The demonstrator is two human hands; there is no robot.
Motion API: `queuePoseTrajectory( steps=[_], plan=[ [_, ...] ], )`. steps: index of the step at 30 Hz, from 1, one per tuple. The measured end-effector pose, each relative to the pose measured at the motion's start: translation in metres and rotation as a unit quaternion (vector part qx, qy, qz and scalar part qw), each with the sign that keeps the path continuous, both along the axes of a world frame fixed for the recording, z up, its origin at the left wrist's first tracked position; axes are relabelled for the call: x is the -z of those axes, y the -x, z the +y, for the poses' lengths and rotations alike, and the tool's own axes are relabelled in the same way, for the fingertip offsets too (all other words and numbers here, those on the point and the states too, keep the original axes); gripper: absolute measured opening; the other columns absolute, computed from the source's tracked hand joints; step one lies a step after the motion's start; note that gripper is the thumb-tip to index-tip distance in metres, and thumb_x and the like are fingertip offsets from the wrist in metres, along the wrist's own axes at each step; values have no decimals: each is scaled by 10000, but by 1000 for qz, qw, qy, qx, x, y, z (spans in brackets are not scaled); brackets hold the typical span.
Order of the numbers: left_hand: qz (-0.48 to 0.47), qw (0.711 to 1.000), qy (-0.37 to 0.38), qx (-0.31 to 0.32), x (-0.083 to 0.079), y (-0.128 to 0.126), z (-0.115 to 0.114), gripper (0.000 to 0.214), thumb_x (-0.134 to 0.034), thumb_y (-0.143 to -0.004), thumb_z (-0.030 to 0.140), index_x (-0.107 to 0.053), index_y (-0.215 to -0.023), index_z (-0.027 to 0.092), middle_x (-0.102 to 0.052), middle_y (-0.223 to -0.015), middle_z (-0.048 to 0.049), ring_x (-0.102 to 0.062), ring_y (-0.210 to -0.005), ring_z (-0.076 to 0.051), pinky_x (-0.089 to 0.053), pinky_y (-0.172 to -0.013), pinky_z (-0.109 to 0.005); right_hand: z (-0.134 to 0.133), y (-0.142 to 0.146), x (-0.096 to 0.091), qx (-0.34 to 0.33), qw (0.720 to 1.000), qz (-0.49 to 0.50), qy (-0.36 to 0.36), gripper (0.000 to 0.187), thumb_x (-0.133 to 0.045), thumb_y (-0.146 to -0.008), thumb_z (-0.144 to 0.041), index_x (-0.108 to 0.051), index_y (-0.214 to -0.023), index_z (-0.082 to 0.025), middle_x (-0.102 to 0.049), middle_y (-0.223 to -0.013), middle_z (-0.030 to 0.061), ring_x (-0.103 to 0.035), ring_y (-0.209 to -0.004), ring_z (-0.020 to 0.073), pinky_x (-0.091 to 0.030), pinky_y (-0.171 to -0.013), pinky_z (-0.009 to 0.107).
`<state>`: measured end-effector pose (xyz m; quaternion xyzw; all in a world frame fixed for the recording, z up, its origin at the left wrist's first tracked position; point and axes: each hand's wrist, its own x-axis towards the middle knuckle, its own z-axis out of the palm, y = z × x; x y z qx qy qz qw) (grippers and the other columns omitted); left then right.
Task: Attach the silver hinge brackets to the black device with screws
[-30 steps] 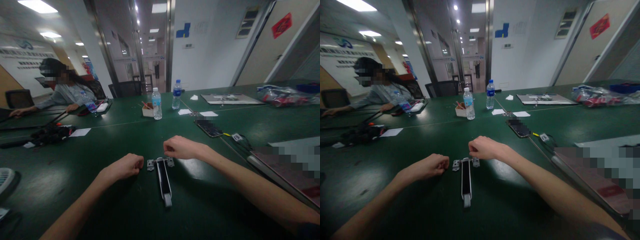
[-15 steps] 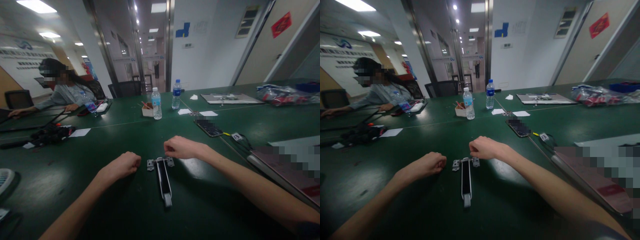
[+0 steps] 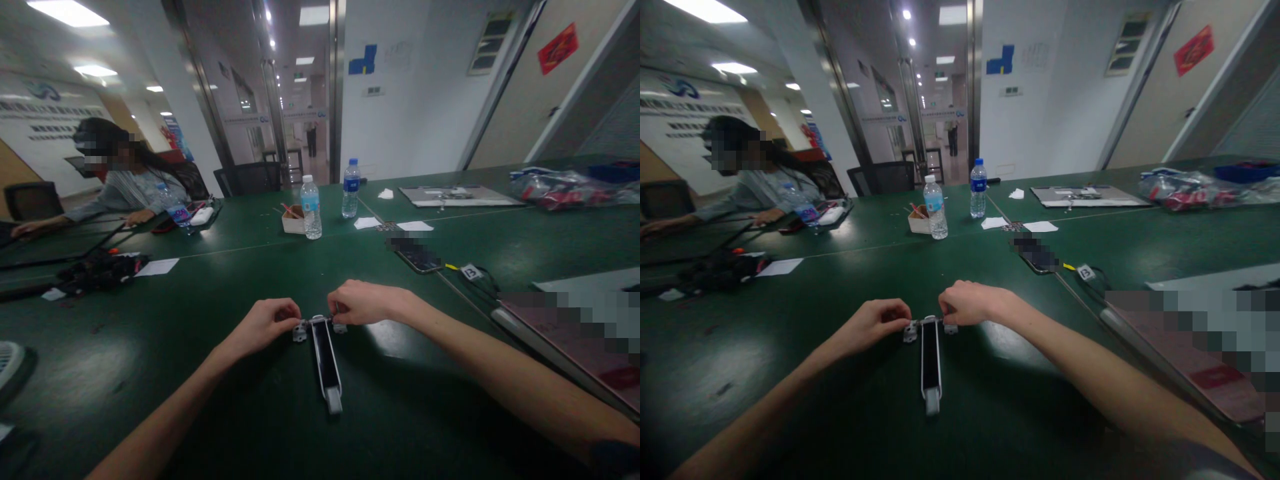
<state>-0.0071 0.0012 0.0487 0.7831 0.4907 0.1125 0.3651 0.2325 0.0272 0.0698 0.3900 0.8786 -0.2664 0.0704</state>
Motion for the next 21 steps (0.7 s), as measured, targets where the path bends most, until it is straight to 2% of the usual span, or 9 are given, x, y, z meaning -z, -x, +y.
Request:
queuePoseTrajectory(
  steps=[14, 21],
  plan=[
    [-14, 999, 25, -28, 10, -3, -1, 224, -532, -837, 337, -616, -949, 163, -644, -926, -24, -601, -837, -173, -466, -735, -281, -4, 5, 0, 6, 1000, 6, -2, 146, -528, -853, -268, -591, -897, -144, -588, -815, 24, -532, -656, 120, -383, -546, 243],
    [-12, 998, 51, -28, 8, -5, 0, 230, -527, -831, 348, -608, -933, 158, -633, -891, -25, -594, -784, -165, -462, -702, -273, -3, 4, 4, 12, 1000, 5, 4, 135, -526, -858, -257, -589, -906, -148, -595, -814, 22, -540, -666, 121, -384, -555, 242]
  ],
)
